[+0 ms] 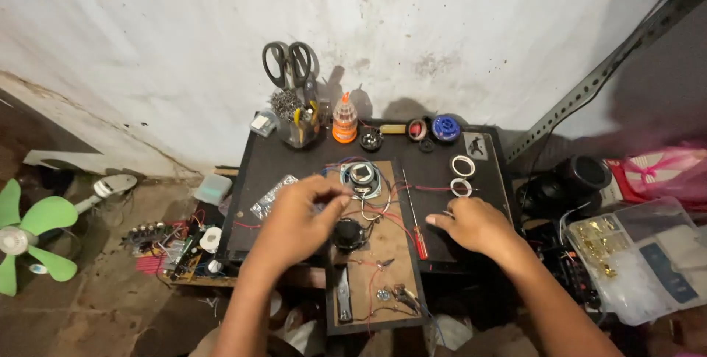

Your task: The person is soldering wires to a small electronic component on a workbench. They use a soldering iron to heat the connection points while feeding solder wire to create the joint. The workspace is cluttered with tools and electronic parts.

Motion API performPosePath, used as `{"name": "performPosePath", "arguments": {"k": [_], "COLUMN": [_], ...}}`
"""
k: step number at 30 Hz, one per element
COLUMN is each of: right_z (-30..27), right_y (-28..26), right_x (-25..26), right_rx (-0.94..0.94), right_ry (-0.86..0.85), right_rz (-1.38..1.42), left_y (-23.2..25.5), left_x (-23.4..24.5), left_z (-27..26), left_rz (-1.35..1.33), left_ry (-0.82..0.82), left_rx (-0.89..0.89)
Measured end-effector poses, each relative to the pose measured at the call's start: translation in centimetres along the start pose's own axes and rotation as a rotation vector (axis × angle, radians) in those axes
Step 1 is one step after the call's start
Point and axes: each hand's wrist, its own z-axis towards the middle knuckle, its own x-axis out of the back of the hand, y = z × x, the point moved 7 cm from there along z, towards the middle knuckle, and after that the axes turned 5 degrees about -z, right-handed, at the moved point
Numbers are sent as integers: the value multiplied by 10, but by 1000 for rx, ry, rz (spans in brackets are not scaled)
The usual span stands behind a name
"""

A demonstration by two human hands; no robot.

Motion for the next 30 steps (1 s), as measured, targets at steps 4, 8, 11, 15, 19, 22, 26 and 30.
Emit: {"name": "performPosePath", "arguments": {"k": [4,8,11,15,19,22,26,30], "right_z": [31,43,39,35,39,20,40,45], "right_y": [24,41,59,93,116,92,91,71], "right_x": [-8,-5,16,33,18,10,-37,-37], "right_rx": [16,144,180,82,14,24,73,187], "right_ry": [78,192,305,424,365,210,-29,57], "right_rz": [97,605,929,1098,1104,824,639,190], "left_y": [-9,-21,-29,-48,-66,-80,-77,-74], "left_x": [-3,8,14,28,46,56,61,66], "left_z": [0,0,6,9,5,-3,-10,-7], "left_rz": [204,380,399,390,446,514,608,541], "left_ry": [-134,-112,-43,65,70,21,-36,51], "left_rx": [220,337,331,408,506,597,701,703]}}
